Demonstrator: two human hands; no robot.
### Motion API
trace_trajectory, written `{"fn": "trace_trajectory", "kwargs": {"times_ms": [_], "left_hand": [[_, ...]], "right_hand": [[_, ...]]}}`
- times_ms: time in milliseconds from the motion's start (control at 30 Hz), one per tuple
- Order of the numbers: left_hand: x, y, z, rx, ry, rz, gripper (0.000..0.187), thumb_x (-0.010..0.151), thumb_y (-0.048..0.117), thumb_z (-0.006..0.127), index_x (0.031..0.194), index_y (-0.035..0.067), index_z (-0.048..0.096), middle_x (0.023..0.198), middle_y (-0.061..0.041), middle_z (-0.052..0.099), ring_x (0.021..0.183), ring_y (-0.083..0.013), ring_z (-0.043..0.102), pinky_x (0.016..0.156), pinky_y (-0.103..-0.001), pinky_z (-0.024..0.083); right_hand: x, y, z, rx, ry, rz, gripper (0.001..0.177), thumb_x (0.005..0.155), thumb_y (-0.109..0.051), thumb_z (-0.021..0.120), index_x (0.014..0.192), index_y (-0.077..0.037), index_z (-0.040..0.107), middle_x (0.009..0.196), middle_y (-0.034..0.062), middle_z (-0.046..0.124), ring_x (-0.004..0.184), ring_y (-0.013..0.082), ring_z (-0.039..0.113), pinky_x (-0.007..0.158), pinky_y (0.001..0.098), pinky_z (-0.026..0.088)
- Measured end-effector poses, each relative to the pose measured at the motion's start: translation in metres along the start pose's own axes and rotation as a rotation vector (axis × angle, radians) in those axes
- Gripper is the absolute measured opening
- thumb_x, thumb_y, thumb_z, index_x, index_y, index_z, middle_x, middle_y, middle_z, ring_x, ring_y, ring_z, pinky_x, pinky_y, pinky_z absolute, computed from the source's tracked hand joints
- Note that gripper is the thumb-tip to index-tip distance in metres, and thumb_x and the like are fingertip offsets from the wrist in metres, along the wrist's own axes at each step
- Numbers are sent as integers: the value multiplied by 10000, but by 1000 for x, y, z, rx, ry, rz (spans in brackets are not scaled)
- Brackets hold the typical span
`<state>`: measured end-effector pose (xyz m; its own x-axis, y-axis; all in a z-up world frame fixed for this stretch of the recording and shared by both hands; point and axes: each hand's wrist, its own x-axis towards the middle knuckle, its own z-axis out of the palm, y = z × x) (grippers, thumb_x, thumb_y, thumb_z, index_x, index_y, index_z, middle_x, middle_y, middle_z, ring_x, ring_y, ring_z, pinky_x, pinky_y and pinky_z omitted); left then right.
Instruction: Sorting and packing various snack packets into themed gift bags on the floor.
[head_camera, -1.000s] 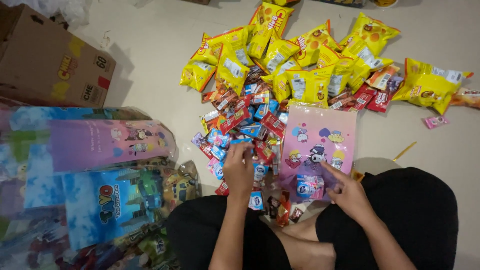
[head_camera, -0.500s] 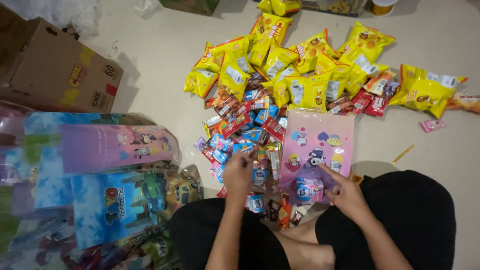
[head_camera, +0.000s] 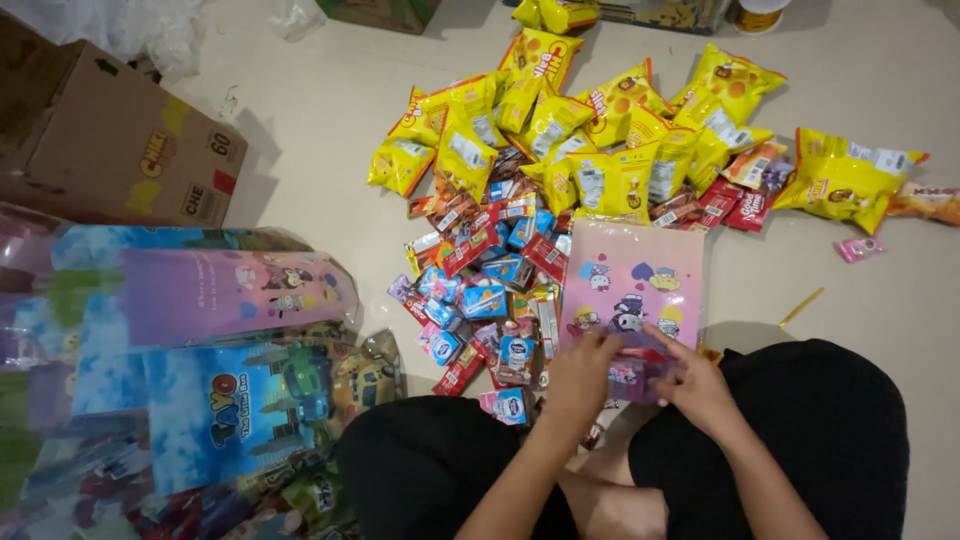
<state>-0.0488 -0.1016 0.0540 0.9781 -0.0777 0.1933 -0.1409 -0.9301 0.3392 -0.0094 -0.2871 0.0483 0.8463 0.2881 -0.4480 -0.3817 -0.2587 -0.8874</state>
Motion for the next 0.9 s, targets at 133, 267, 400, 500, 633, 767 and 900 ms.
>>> {"fn": "trace_trajectory", "kwargs": {"times_ms": [133,267,400,500,633,767,900], "left_hand": [[5,-11,1,401,145,107,97,871,162,686,900,254,695,912,-6,648,790,-234,705,559,-339,582],[4,-7,29,405,15,176,149,846,133,659,767,229,741,803,-32,685,815,-254,688,579,-359,555],[26,5,4,291,-347,100,174,858,99,712,1008,186,723,807,-45,708,763,-245,713,574,-401,596],[45,18,-70,-153,-386,-360,155,1004,249,607,1115,165,675,842,-30,691,719,-181,674,601,-338,567],[33,-27,-59,-438,175,-763,366,1022,256,515,1331,63,553,1291,-133,637,1201,-315,605,965,-451,497],[21,-41,-28,-444,-110,-909,645,937,211,730,1479,108,394,1437,-156,483,1285,-373,567,986,-517,525],[19,-48,-32,-486,-15,-907,438,925,196,706,1338,115,583,1234,-86,673,1045,-252,678,827,-386,592]], "right_hand": [[-1,-7,2,30,-15,-9,881,753,153,647,1514,-288,582,602,163,644,542,251,683,644,340,588],[5,12,-1,6,-25,-28,897,747,143,654,1530,-285,561,588,161,625,507,253,677,639,319,580],[0,-1,0,-77,-33,-19,903,769,135,685,1531,-332,551,651,110,654,508,185,564,586,277,487],[1,-7,-1,-161,-36,-25,906,790,106,720,1533,-379,534,638,42,608,497,111,440,528,223,368],[-3,-8,2,-151,-51,-5,877,821,85,711,1543,-370,511,515,43,510,485,115,437,530,237,393],[0,-3,1,-162,-68,8,881,822,69,758,1543,-375,515,1169,-49,739,591,124,561,636,221,475],[-1,2,0,-130,-55,-49,881,809,77,748,1538,-366,526,569,31,565,505,95,493,587,203,414]]}}
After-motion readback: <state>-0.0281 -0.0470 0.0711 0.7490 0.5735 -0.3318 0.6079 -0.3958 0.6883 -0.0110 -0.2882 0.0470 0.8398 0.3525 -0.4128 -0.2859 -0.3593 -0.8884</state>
